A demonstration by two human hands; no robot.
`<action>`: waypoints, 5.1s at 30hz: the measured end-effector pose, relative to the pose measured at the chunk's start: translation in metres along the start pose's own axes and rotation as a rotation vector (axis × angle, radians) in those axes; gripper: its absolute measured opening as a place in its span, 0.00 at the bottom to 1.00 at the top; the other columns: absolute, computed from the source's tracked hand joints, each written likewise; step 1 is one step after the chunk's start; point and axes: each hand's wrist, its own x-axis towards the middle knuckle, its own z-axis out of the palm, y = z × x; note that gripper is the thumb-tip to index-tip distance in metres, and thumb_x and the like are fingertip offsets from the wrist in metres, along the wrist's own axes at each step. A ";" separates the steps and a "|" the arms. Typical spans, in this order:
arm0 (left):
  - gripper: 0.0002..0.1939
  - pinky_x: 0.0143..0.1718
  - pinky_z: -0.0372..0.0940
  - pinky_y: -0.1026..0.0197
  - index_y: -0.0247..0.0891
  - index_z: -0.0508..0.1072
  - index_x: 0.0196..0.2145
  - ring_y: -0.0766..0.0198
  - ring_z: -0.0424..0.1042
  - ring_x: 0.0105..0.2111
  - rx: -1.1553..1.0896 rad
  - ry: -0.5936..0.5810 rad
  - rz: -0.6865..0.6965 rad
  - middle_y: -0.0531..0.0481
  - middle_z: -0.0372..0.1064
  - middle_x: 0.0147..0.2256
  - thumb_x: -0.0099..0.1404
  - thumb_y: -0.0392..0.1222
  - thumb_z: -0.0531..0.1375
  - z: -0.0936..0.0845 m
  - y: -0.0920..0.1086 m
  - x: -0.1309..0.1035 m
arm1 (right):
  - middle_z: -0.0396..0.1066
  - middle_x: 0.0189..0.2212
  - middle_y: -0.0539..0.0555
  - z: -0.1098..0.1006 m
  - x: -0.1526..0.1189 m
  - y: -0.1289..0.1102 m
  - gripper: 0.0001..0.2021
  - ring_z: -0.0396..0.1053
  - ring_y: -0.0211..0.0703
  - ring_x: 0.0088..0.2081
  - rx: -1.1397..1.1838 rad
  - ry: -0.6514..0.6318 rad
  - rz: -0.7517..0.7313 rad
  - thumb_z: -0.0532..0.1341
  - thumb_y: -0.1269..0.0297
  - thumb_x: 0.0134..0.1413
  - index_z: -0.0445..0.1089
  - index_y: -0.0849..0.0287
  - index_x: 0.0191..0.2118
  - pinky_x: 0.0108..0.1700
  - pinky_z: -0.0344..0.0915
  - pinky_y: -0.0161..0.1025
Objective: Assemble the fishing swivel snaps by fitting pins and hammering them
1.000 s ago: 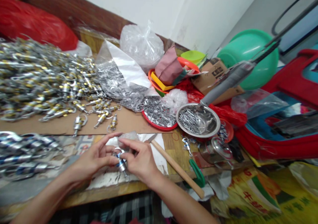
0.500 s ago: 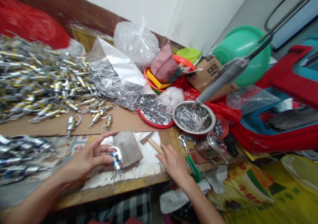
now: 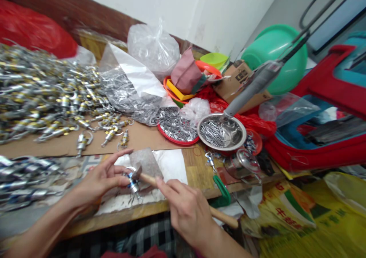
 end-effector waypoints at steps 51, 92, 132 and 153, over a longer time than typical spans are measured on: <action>0.15 0.33 0.66 0.65 0.36 0.70 0.43 0.62 0.73 0.30 1.081 0.365 0.846 0.47 0.74 0.31 0.56 0.34 0.57 0.025 -0.011 -0.025 | 0.64 0.24 0.53 0.011 0.067 -0.021 0.03 0.59 0.42 0.25 -0.431 -0.059 -0.353 0.55 0.75 0.50 0.64 0.62 0.29 0.25 0.52 0.38; 0.06 0.35 0.63 0.65 0.43 0.76 0.24 0.62 0.70 0.30 0.635 0.199 0.350 0.53 0.75 0.29 0.53 0.44 0.60 0.023 0.012 -0.028 | 0.73 0.37 0.56 0.029 0.043 -0.004 0.13 0.71 0.38 0.35 0.138 0.256 -0.299 0.52 0.75 0.52 0.72 0.58 0.38 0.35 0.68 0.32; 0.44 0.26 0.59 0.65 0.42 0.44 0.55 0.69 0.66 0.25 0.087 -0.087 -0.083 0.57 0.65 0.27 0.46 0.30 0.64 -0.003 0.007 -0.001 | 0.75 0.34 0.56 0.033 0.117 0.139 0.09 0.72 0.48 0.38 0.146 0.320 0.500 0.58 0.69 0.47 0.74 0.59 0.35 0.45 0.65 0.43; 0.43 0.23 0.58 0.66 0.40 0.45 0.55 0.69 0.63 0.22 0.070 -0.096 -0.014 0.57 0.65 0.25 0.46 0.30 0.63 -0.002 0.003 -0.002 | 0.72 0.25 0.53 0.046 0.070 0.004 0.08 0.68 0.37 0.28 0.356 0.221 -0.017 0.58 0.76 0.47 0.73 0.60 0.27 0.31 0.65 0.33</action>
